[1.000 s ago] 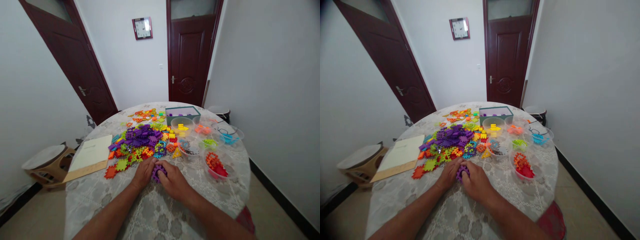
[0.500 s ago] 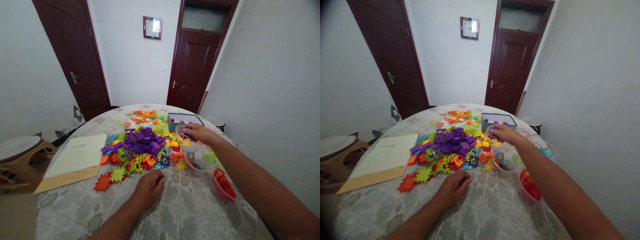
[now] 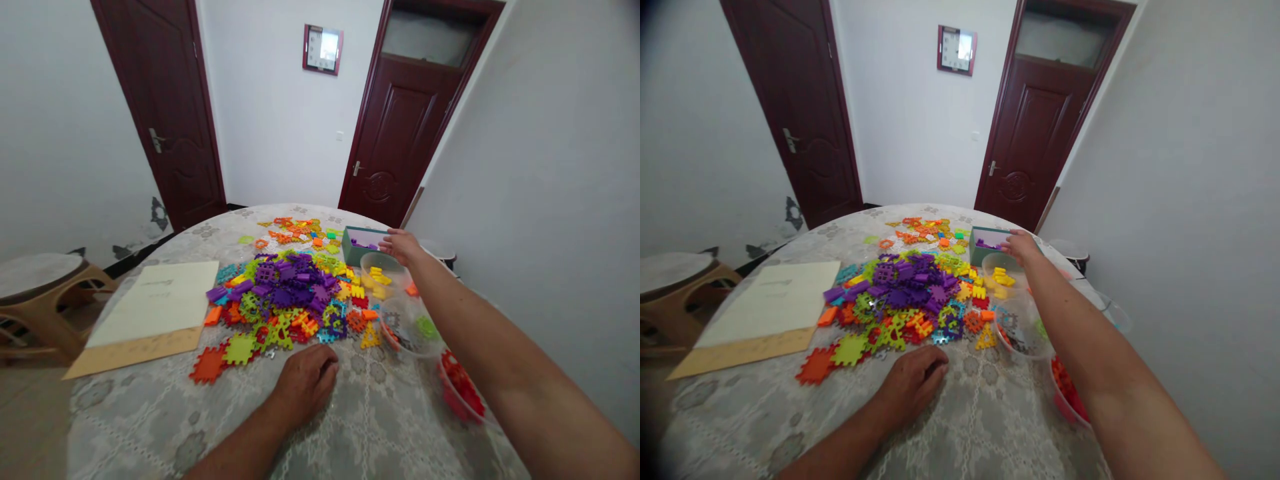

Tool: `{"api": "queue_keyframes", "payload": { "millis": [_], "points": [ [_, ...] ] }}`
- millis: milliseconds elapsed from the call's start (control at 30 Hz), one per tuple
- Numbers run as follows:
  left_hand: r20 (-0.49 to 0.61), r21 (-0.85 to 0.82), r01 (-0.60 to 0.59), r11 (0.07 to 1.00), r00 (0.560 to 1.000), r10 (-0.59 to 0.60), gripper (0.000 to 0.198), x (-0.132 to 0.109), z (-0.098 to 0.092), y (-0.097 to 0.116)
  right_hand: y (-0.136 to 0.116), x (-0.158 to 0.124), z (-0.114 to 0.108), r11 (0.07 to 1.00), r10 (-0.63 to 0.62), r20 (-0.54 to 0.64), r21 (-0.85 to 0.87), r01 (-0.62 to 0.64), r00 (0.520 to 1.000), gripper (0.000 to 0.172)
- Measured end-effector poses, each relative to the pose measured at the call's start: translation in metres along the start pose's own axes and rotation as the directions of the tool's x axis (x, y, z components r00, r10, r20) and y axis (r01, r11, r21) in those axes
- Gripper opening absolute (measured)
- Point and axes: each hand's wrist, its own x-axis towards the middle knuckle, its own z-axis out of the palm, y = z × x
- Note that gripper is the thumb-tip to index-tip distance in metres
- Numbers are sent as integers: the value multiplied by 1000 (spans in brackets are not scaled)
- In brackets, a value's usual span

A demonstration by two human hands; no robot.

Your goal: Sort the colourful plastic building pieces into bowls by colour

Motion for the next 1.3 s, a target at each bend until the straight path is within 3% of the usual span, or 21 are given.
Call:
{"api": "queue_keyframes", "payload": {
  "millis": [100,200,267,333,433,533,667,767,833,967,1100,1300],
  "points": [
    [-9,-2,-16,1000,1000,16,16,1,1,0,-4,-32,2,1000,-17,72,23,16,997,29],
    [14,20,-45,999,999,45,16,1,2,1,-2,-85,10,995,-88,224,-19,95,971,22],
    [27,35,-89,995,996,89,18,0,2,3,7,-131,17,961,-184,352,-131,243,918,21],
    [39,74,-148,986,989,146,19,-1,-3,7,24,-178,24,863,-287,461,-257,436,840,25],
    [-35,168,-157,973,986,165,17,-5,-22,18,62,-240,32,730,-431,479,-314,607,765,31],
    [-168,276,-71,959,978,121,17,-15,-57,29,98,-276,36,663,-508,491,-303,685,708,34],
    [-373,399,169,901,928,-9,18,-41,-104,18,125,-287,35,582,-602,462,-304,754,651,36],
    [-490,415,339,844,865,-107,27,-62,-116,-10,133,-281,33,538,-651,439,-308,784,619,36],
    [-501,396,398,827,849,-168,39,-71,-110,-28,138,-276,32,514,-666,455,-294,806,591,36],
    [-393,445,356,822,902,-178,45,-73,-87,-46,148,-268,32,495,-671,476,-282,822,568,36],
    [-345,487,318,814,926,-155,56,-65,-69,-44,154,-262,32,491,-672,471,-295,820,572,35],
    [-255,535,245,808,959,-123,53,-46,-44,-30,165,-251,33,475,-666,472,-329,816,578,33]
  ]
}}
